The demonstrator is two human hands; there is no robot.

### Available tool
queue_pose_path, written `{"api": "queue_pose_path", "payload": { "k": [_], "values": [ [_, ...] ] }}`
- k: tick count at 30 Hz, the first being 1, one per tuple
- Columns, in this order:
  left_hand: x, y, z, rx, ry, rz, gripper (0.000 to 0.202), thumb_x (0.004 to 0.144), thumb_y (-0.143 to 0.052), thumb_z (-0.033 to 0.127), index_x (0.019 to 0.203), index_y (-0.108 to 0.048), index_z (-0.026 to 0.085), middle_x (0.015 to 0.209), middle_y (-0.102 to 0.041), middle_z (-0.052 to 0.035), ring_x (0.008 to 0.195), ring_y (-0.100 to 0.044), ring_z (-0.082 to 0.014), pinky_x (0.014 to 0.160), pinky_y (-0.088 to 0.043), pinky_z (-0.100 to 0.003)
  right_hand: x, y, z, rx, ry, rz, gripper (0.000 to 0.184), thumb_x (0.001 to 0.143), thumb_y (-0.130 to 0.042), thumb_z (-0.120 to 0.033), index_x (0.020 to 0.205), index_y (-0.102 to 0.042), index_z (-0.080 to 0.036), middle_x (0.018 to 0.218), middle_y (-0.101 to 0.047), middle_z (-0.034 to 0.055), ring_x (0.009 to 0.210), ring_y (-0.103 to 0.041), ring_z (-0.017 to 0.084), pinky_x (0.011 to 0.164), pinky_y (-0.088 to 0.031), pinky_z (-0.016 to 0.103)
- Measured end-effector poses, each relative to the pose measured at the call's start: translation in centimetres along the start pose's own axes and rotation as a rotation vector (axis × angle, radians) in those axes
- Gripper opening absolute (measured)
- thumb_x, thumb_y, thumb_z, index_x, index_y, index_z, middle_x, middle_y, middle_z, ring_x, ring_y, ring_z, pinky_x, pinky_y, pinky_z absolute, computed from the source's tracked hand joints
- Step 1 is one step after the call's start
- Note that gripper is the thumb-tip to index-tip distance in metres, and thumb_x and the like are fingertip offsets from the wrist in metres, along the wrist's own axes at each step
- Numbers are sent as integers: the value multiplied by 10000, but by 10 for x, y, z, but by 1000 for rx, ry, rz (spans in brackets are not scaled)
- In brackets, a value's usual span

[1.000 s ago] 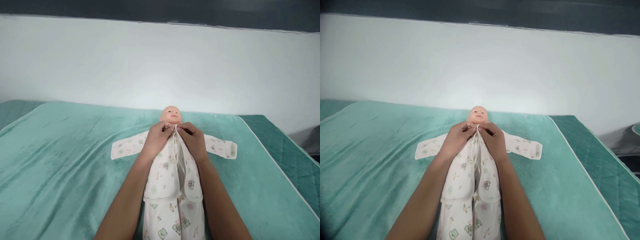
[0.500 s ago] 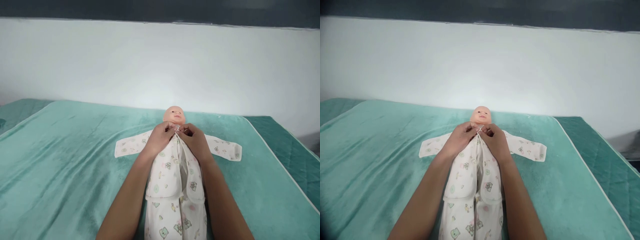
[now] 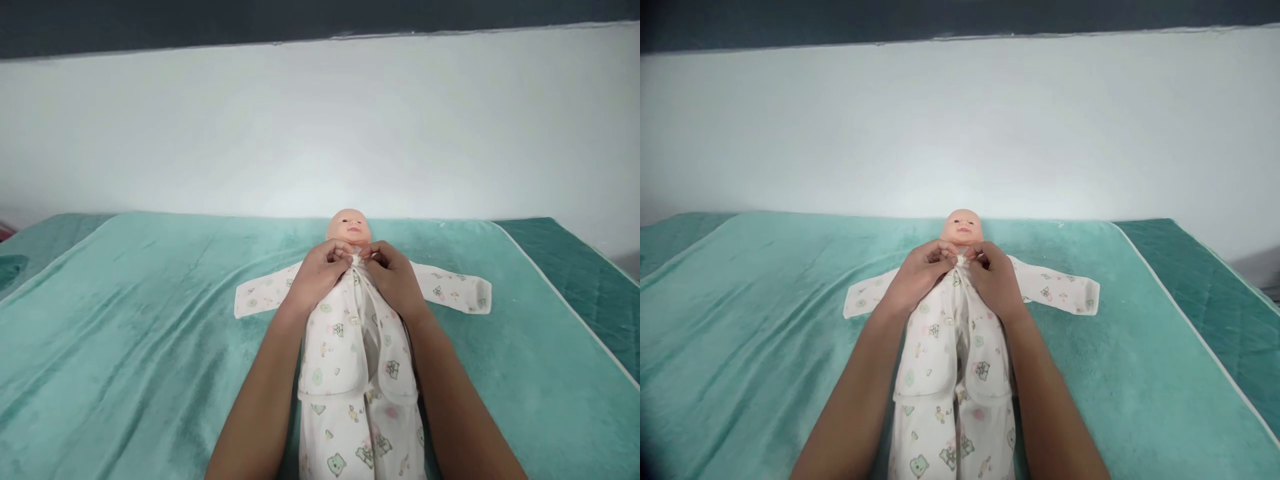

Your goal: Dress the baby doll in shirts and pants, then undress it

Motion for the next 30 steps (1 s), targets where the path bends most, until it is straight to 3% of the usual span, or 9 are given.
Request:
{"api": "queue_pose_path", "payload": {
  "k": [8, 14, 19, 24, 30],
  "values": [
    [-1, 2, 4, 126, -25, -11, 182, 822, -599, 243, 926, -748, 229, 744, -578, 10, 632, -472, -116, 595, -360, -254, -1, 4, -13, -97, 136, 82, 217, 816, -481, -155, 756, -681, -212, 835, -665, 3, 791, -588, 158, 743, -420, 286],
    [-3, 7, 8, 214, -44, -55, 239, 874, -582, 363, 753, -721, 210, 778, -582, 5, 619, -499, -109, 588, -380, -261, -5, 6, -18, -165, 268, 102, 325, 834, -443, -85, 774, -733, -219, 879, -693, 17, 773, -620, 148, 717, -445, 290],
    [-3, 9, 11, 218, -84, -40, 367, 886, -592, 366, 572, -561, 178, 634, -508, 27, 607, -472, -102, 602, -349, -258, -11, -1, -20, -175, 380, -81, 321, 926, -450, -133, 918, -751, -242, 1020, -682, 45, 936, -650, 176, 832, -487, 326],
    [-4, 5, 6, 175, -88, 3, 282, 902, -579, 397, 743, -690, 193, 610, -504, 35, 594, -449, -109, 587, -338, -258, -22, -2, -27, -287, 341, -161, 294, 990, -425, -209, 1104, -694, -245, 1151, -628, 78, 1122, -580, 223, 981, -465, 392],
    [-30, 8, 1, 146, -174, 135, 205, 885, -625, 379, 847, -714, 198, 797, -612, 7, 739, -508, -126, 678, -376, -251, -53, -6, -38, -443, 276, -76, 283, 990, -469, -279, 1230, -609, -227, 1240, -562, 107, 1177, -495, 265, 1046, -419, 435]
  ]
}}
Point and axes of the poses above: each hand's wrist, its own x-axis towards the middle knuckle, its own y-axis out of the back of the hand, z = x × y, the point moved 7 cm from there along x, towards the middle knuckle
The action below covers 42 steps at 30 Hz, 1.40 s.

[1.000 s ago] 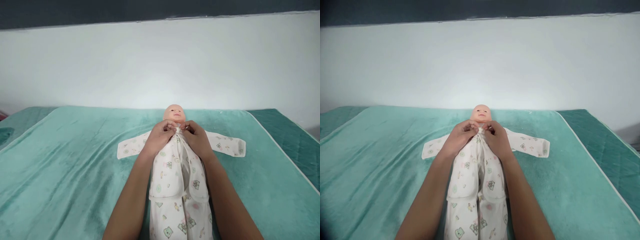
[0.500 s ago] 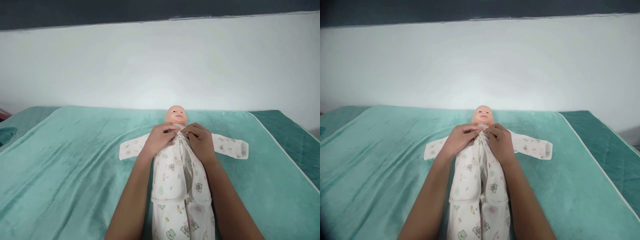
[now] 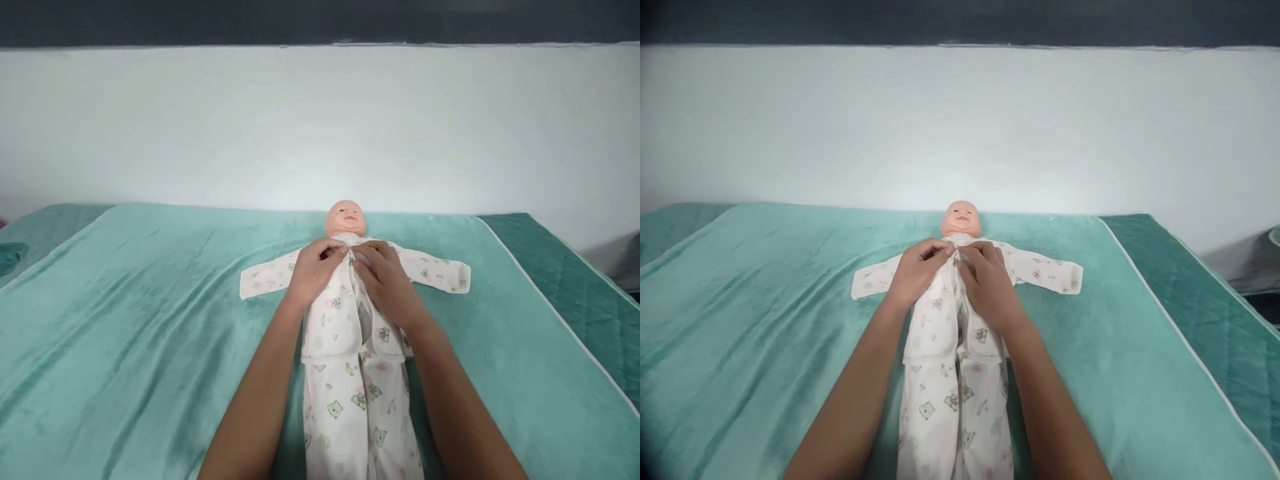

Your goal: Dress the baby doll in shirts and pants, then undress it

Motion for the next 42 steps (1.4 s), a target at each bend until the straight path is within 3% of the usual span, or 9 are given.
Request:
{"api": "queue_pose_path", "payload": {
  "k": [4, 7, 13, 18, 21, 23, 31, 38, 42],
  "values": [
    [-14, 2, -1, -41, -13, -20, 195, 871, -657, 377, 829, -690, 189, 793, -583, 8, 737, -486, -124, 687, -373, -254, -12, 0, -1, -139, -74, 130, 259, 887, -625, -301, 1116, -587, -185, 1166, -565, 131, 1098, -502, 291, 958, -442, 434],
    [-17, 1, 1, -4, -70, -57, 155, 868, -668, 353, 855, -702, 202, 829, -589, 3, 741, -472, -125, 694, -367, -263, -12, 0, 1, -204, -126, 195, 142, 888, -616, -317, 932, -549, -200, 1014, -578, 103, 970, -521, 265, 838, -440, 389],
    [-16, 0, 2, 18, -79, -168, 121, 839, -705, 318, 825, -662, 205, 882, -574, 3, 725, -443, -120, 671, -359, -267, -7, 7, 3, -89, -219, 91, 187, 939, -517, -318, 783, -473, -224, 766, -542, -3, 701, -474, 167, 661, -344, 311],
    [-15, 0, 3, 56, -74, -182, 113, 888, -643, 320, 850, -649, 214, 812, -548, 12, 711, -447, -124, 676, -364, -272, -8, 15, 14, 196, -360, -57, 184, 909, -558, -362, 804, -588, -215, 724, -557, -32, 694, -480, 143, 647, -348, 282],
    [-16, 0, 2, 77, -45, -165, 156, 893, -647, 369, 966, -670, 234, 800, -546, 17, 706, -455, -127, 668, -366, -274, -10, 15, 16, 347, -427, -49, 205, 886, -596, -404, 835, -640, -210, 726, -564, -36, 681, -476, 133, 641, -350, 275],
    [-16, -1, 4, 100, -63, -169, 154, 889, -653, 374, 942, -682, 233, 850, -579, 9, 714, -463, -126, 668, -369, -276, -11, 13, 14, 404, -450, -15, 218, 877, -610, -416, 843, -664, -207, 733, -585, -31, 692, -496, 135, 659, -370, 275],
    [-19, 0, 12, 170, -76, -190, 121, 894, -616, 286, 806, -644, 208, 795, -588, 8, 732, -503, -135, 683, -384, -274, -19, 6, 4, 319, -421, 75, 191, 877, -613, -362, 917, -729, -215, 908, -740, 23, 842, -634, 190, 774, -451, 312],
    [-21, -4, 11, 113, -5, -131, 147, 899, -608, 335, 835, -643, 207, 748, -602, 14, 671, -512, -125, 645, -405, -263, -21, 4, 12, 443, -420, 101, 223, 869, -642, -383, 976, -741, -214, 982, -749, 32, 897, -653, 198, 843, -478, 335],
    [-23, -8, 14, 99, 11, -123, 152, 893, -612, 338, 831, -658, 207, 737, -618, 11, 658, -526, -126, 629, -414, -263, -19, 2, 12, 458, -392, 57, 228, 875, -644, -389, 983, -733, -210, 945, -724, 23, 848, -622, 172, 786, -465, 304]
  ]
}}
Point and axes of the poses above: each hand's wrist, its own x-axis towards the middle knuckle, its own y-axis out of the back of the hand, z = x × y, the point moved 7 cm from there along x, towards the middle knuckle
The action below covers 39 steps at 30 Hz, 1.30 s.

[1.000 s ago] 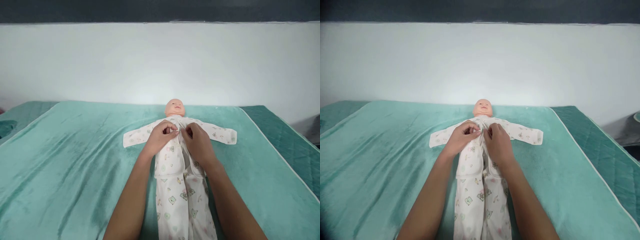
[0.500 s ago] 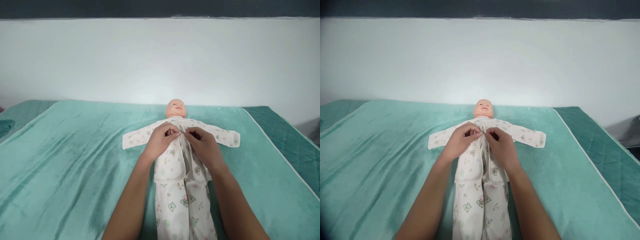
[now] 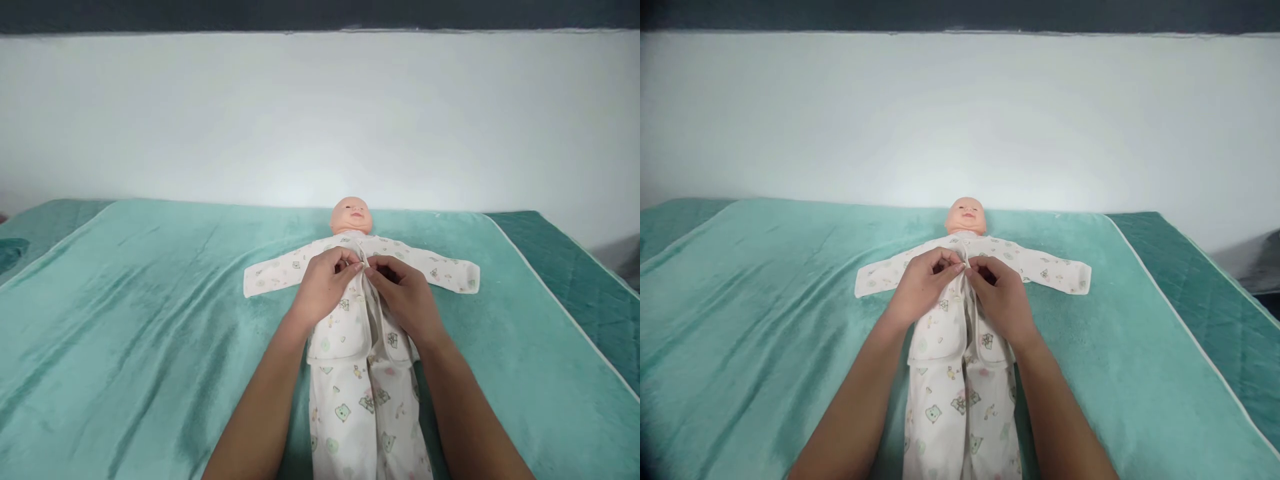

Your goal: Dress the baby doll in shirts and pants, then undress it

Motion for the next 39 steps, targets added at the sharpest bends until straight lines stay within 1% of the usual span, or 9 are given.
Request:
{"api": "queue_pose_path", "payload": {
  "k": [7, 14, 18, 24, 27, 29, 32, 36, 39],
  "values": [
    [-1, -1, -2, -28, 42, 30, 137, 861, -627, 291, 759, -625, 201, 722, -638, 17, 622, -520, -113, 579, -386, -249, 2, -3, 0, -20, -14, -85, 234, 841, -664, -349, 1013, -685, -192, 827, -674, 5, 740, -591, 144, 695, -456, 276],
    [-4, -2, 0, -7, 50, -49, 77, 874, -579, 242, 829, -635, 214, 735, -643, 21, 677, -568, -126, 623, -412, -252, -2, -11, -4, -224, 52, -79, 162, 847, -619, -278, 1000, -606, -227, 775, -675, -15, 716, -623, 162, 660, -448, 294],
    [-5, -4, 1, -37, 25, -69, 98, 899, -570, 285, 906, -644, 221, 805, -673, 9, 739, -602, -137, 660, -441, -257, -4, -15, -7, -360, 113, -63, 193, 877, -576, -269, 1068, -572, -243, 783, -674, -17, 729, -630, 176, 657, -432, 305],
    [-2, -4, -6, -6, 66, 7, 86, 855, -630, 291, 895, -650, 217, 762, -623, 18, 687, -556, -123, 614, -425, -246, -9, -10, -11, -344, 120, -123, 317, 881, -567, -266, 1197, -539, -247, 891, -671, 2, 772, -629, 168, 681, -467, 302],
    [-3, -1, -5, 20, 49, 8, 85, 844, -643, 271, 907, -656, 216, 782, -616, 18, 707, -546, -120, 649, -430, -249, -19, -7, -18, -514, 134, -101, 193, 840, -574, -231, 1027, -527, -226, 883, -632, 21, 752, -589, 179, 640, -431, 303],
    [-5, 1, -2, 36, 34, -26, 78, 856, -634, 284, 882, -659, 215, 778, -614, 16, 699, -533, -119, 649, -425, -251, -28, -9, -25, -687, 178, -95, 122, 800, -566, -190, 838, -459, -233, 834, -592, 31, 696, -537, 181, 586, -361, 301],
    [-10, 2, 3, 42, 4, -144, 155, 883, -611, 338, 801, -645, 210, 737, -585, 14, 655, -492, -114, 608, -400, -250, -38, -14, -31, -818, 218, -127, 204, 808, -536, -174, 740, -358, -245, 775, -553, 31, 601, -459, 160, 540, -265, 302],
    [-18, 0, 7, 25, -22, -340, 201, 834, -675, 388, 753, -651, 206, 771, -580, -1, 653, -474, -115, 569, -386, -246, -35, -10, -27, -812, 132, -189, 227, 900, -480, -224, 715, -350, -240, 728, -554, 11, 557, -416, 144, 526, -233, 305],
    [-20, -3, 5, 37, -16, -420, 179, 798, -715, 390, 773, -681, 216, 803, -598, -5, 653, -479, -116, 558, -388, -246, -29, -4, -21, -732, 77, -253, 267, 930, -482, -277, 688, -378, -235, 692, -573, -6, 572, -447, 144, 528, -265, 303]
  ]
}}
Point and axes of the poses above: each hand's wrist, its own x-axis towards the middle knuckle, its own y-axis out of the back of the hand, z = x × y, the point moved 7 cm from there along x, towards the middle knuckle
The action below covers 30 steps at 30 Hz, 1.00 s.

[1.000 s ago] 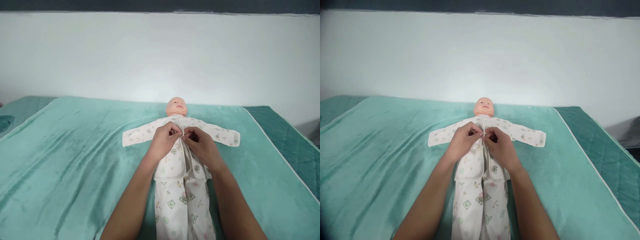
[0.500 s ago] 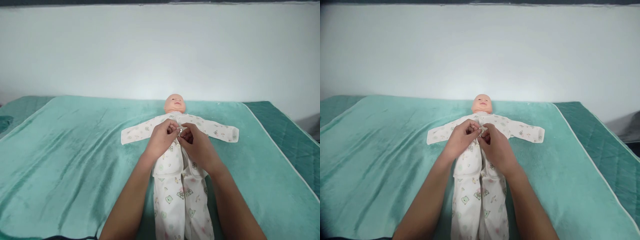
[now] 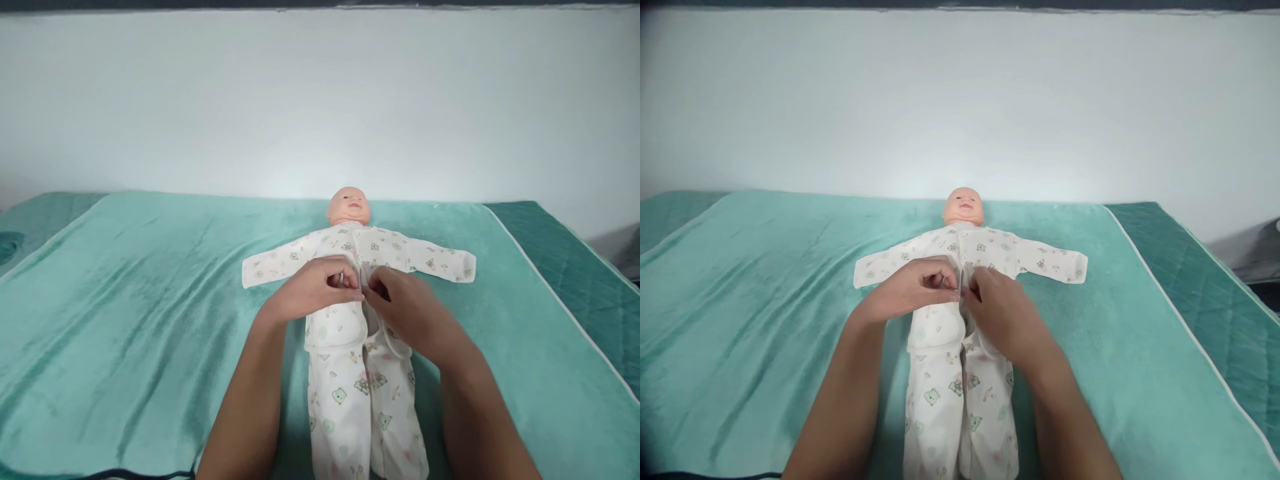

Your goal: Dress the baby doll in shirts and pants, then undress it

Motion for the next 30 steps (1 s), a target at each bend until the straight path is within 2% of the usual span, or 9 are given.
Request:
{"api": "queue_pose_path", "payload": {
  "k": [4, 7, 10, 16, 22, 26, 30],
  "values": [
    [1, -2, -2, 38, -6, -8, 142, 820, -698, 350, 764, -678, 221, 796, -582, 7, 648, -454, -111, 571, -377, -247, -1, 0, 8, -6, -60, -24, 288, 932, -508, -342, 686, -398, -240, 661, -577, -11, 565, -454, 150, 517, -275, 308],
    [0, -2, -2, 41, -14, -2, 146, 843, -673, 343, 767, -664, 219, 791, -582, 9, 658, -458, -115, 588, -381, -252, -4, 1, 9, -77, -97, 18, 259, 896, -536, -299, 696, -381, -245, 653, -562, -11, 559, -424, 152, 515, -259, 311],
    [0, -2, -2, -19, -3, -5, 157, 865, -646, 342, 776, -636, 213, 749, -571, 16, 661, -474, -118, 587, -379, -251, -2, 1, 8, -58, -61, 2, 261, 884, -534, -269, 678, -375, -238, 647, -546, -17, 563, -401, 143, 519, -248, 307],
    [0, -4, -1, -122, 11, 4, 178, 872, -647, 366, 800, -623, 205, 736, -553, 17, 675, -480, -116, 597, -381, -247, 10, 0, 28, 343, -68, -153, 340, 935, -535, -465, 699, -511, -221, 606, -484, -49, 550, -409, 114, 507, -288, 271],
    [-1, -9, 4, -248, 16, -3, 193, 870, -670, 359, 808, -614, 184, 707, -526, 30, 645, -458, -89, 572, -362, -219, 11, -11, 27, 763, -7, -241, 354, 936, -589, -512, 770, -595, -199, 597, -561, -39, 557, -519, 101, 561, -393, 247],
    [-1, -10, 5, -317, 29, -19, 210, 874, -678, 358, 803, -611, 172, 690, -546, 33, 626, -468, -76, 548, -355, -204, 10, -18, 22, 952, -1, -213, 353, 928, -633, -487, 739, -587, -192, 556, -571, -42, 502, -518, 81, 518, -393, 219],
    [0, -10, 1, -357, 44, -22, 182, 880, -674, 325, 808, -623, 166, 698, -589, 23, 652, -530, -83, 588, -408, -208, 11, -20, 20, 1051, -8, -170, 346, 900, -683, -469, 714, -601, -189, 522, -569, -47, 459, -500, 68, 466, -382, 199]
  ]
}}
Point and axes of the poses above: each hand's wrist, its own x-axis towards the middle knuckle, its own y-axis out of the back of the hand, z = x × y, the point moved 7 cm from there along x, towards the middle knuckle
